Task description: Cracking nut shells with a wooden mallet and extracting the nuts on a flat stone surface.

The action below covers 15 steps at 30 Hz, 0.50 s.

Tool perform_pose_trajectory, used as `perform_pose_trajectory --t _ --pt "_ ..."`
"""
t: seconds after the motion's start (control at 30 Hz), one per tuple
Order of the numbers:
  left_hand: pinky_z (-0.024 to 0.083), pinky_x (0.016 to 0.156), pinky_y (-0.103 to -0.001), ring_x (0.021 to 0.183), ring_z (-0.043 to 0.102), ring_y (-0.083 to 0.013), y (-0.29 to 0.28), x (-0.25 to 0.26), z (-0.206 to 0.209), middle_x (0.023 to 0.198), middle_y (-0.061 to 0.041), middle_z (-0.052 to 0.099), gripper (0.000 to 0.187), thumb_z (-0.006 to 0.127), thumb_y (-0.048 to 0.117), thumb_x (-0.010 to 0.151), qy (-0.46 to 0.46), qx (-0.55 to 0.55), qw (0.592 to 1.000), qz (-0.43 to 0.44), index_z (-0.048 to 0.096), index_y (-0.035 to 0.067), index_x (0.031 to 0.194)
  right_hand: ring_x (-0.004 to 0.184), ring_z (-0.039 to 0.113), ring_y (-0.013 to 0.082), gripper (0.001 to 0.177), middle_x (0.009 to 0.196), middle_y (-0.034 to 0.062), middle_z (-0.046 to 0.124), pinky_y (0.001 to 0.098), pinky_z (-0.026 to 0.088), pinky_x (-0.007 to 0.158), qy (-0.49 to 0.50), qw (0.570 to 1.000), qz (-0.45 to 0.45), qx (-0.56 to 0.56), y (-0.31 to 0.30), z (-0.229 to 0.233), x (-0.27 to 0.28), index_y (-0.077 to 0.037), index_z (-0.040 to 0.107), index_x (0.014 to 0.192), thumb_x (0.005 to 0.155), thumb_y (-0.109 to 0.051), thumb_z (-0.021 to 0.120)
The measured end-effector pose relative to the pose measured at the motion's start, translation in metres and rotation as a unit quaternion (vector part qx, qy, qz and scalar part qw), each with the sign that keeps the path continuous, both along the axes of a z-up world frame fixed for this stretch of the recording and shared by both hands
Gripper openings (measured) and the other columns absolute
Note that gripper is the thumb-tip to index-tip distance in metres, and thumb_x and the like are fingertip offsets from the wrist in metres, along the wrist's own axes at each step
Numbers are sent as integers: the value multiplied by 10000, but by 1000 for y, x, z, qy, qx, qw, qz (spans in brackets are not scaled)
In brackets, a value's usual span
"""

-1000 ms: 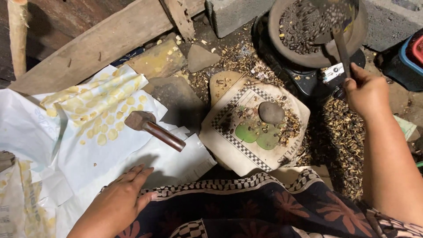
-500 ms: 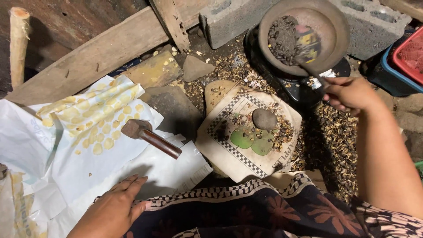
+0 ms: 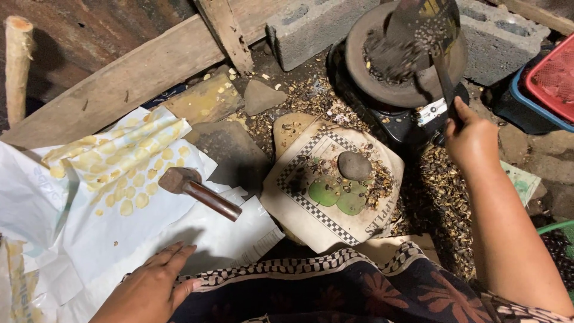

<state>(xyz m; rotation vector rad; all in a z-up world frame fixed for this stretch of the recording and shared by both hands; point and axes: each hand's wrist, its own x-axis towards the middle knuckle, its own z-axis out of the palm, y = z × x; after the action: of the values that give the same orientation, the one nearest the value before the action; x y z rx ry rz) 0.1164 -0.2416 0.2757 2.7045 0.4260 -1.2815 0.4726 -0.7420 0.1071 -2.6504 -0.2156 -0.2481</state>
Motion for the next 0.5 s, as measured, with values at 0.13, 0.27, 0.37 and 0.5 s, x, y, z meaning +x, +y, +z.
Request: perform_pose_trajectory --t 0.13,0.27,0.37,0.5 --pt "344 1201 -402 1490 332 -244 7 -7 -12 1642 -60 352 766 598 548 902 1 9 1000 -1 363 247 1566 868 733 370 475 1063 279 745 449 565 789 -9 998 -19 -52 -41 -44 31 -99 705 1428 953 -106 722" --pt "352 1201 -408 1506 318 -236 0 2 -1 1659 -47 326 784 592 580 913 35 29 999 12 339 255 1580 566 548 185 405 856 139 699 346 440 493 308 925 -78 208 -20 -28 39 -119 705 1396 993 -140 678" --pt "356 1206 -397 1483 349 -261 7 -3 -11 1646 -75 353 772 597 550 913 9 2 1000 -6 362 223 1572 451 417 118 379 755 22 623 297 253 364 387 857 -71 333 18 9 25 -129 681 1356 984 -126 611" --pt "341 1220 -393 1493 339 -242 5 -5 -11 1638 -55 362 796 597 594 893 4 12 1000 -11 365 242 1568 478 465 67 389 745 -15 622 239 334 395 367 802 -48 468 8 -33 30 -116 692 1367 985 -106 623"
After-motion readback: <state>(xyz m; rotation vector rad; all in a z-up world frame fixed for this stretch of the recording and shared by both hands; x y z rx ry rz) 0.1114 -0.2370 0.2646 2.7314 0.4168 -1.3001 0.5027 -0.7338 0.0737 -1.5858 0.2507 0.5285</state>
